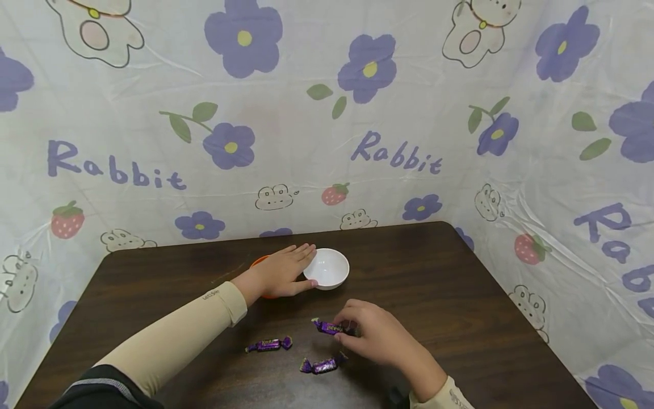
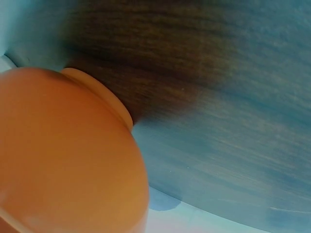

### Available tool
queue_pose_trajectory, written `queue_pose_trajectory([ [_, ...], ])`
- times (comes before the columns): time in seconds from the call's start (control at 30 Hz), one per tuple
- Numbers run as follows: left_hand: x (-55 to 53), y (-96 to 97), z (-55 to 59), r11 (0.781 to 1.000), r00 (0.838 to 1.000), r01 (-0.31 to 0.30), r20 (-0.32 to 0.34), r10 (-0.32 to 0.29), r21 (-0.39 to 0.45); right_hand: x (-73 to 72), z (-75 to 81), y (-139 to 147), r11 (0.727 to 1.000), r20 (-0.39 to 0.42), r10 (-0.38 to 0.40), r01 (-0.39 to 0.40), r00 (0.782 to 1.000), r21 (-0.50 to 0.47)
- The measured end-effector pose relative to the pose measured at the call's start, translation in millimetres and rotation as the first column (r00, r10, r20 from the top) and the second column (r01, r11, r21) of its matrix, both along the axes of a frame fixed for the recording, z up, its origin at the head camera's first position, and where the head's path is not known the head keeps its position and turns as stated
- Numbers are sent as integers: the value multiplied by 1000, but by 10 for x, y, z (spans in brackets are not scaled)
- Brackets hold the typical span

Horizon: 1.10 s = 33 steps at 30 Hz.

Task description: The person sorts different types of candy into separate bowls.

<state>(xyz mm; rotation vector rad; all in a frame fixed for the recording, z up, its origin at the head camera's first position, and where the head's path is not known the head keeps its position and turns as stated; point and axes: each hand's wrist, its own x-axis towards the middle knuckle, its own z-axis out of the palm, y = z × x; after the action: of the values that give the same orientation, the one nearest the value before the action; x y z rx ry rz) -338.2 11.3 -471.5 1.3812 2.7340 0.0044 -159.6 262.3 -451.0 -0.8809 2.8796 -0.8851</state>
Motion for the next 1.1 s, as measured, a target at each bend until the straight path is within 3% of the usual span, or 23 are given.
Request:
queue_pose_trajectory([
  [0.33,-18,9,-36,1000,1000,-4,-28,4,-13,-262,14,63,996,-110,-91,88,990,-35],
  [0.63,1,0,-22,1000,999,-7,-33,6,-23,-503,-13,48,973,-121,-232,231,965,-23],
  [1.1,-13,3,-68,1000,1000,-22,-22,22,1,-793,-99,-22,953,-197,-298,302,934,-9],
])
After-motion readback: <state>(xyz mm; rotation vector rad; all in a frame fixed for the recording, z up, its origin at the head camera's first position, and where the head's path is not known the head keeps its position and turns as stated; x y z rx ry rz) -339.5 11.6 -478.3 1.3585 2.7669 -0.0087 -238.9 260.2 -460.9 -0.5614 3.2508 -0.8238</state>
